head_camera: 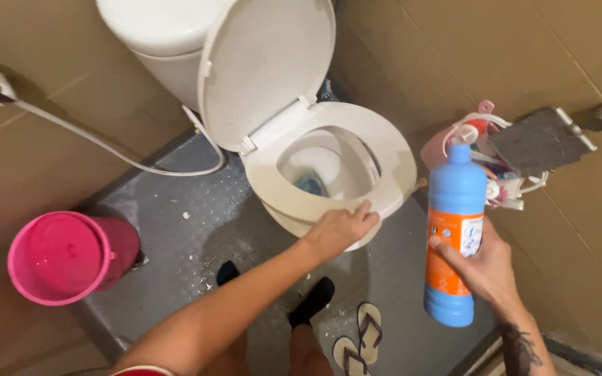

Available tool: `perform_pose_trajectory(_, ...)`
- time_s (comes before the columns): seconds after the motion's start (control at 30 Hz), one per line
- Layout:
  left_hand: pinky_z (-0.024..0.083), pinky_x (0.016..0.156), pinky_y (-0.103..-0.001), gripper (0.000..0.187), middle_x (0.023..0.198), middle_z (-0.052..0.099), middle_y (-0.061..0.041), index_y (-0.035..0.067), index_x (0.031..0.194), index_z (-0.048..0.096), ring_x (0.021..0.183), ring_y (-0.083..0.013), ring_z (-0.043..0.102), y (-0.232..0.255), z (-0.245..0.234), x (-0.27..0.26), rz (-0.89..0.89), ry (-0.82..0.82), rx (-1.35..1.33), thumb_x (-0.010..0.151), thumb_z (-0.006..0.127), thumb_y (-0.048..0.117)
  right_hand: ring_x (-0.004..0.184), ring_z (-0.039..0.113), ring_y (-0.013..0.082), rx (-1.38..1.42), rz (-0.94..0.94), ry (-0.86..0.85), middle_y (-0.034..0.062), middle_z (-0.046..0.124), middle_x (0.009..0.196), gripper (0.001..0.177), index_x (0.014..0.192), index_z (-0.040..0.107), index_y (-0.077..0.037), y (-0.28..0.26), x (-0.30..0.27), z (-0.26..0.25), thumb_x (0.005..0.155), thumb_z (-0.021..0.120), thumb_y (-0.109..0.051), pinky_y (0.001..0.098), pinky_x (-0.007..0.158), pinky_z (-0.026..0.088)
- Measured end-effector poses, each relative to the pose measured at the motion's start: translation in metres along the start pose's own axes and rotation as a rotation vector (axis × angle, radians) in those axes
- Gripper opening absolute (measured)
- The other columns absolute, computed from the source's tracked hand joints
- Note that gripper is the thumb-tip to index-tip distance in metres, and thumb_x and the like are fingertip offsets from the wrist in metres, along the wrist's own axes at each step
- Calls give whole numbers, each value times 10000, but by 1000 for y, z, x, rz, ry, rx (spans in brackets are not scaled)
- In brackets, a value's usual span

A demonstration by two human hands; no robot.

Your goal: The recorder applies cleaning liquid and scrubs the toilet seat and exterior.

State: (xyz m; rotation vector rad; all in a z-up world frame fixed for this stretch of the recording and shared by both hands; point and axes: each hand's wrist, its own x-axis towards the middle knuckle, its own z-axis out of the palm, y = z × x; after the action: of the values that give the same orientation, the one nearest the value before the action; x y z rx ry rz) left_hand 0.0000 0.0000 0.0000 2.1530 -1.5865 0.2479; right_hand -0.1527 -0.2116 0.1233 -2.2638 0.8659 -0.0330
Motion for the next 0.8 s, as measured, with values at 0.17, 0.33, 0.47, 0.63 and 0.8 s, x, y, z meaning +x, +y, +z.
perform_pose_trajectory(0.17, 560, 517, -330, 407, 1044, 615, -121, 51, 1075, 555, 587, -210, 672, 30, 108, -24, 31, -119, -40, 701, 710, 9, 936, 767, 236, -44, 119, -24, 133, 789, 1051, 676, 1290, 638, -71, 56, -20, 18, 728, 827, -396, 413, 862, 591)
perform_pose_trajectory(0.33, 574, 575, -338, 469, 948, 617, -98, 37, 1073, 573, 808, -245, 727, 46, 251, -56, 90, -43, -61, 617, 682, 29, 903, 780, 256, -108, 209, -87, 139, 789, 1010, 691, 1260, 627, -77, 113, -23, 55, 714, 822, -453, 417, 845, 597)
perform_pose_trajectory(0.47, 576, 576, -347, 341, 973, 626, -77, 79, 1089, 592, 737, -226, 711, 52, 322, -78, -67, -134, 6, 768, 707, 81, 903, 780, 310, -203, 299, -152, 167, 788, 989, 704, 1211, 627, -70, 168, -15, 95, 694, 822, -505, 442, 843, 595)
perform_pose_trajectory(0.63, 559, 527, -330, 401, 1028, 631, -73, 94, 1133, 577, 656, -204, 706, 50, 348, -90, -173, -224, 108, 768, 742, 115, 917, 763, 382, -306, 324, -241, 203, 779, 978, 794, 1274, 585, -85, 221, -9, 135, 681, 789, -573, 473, 847, 591)
perform_pose_trajectory(0.8, 558, 541, -336, 553, 1145, 623, -83, 126, 1184, 512, 664, -214, 724, 51, 358, -98, -274, -315, 105, 703, 784, 105, 949, 748, 420, -358, 306, -356, 235, 767, 986, 864, 1342, 554, -94, 238, -12, 149, 675, 761, -601, 482, 879, 577)
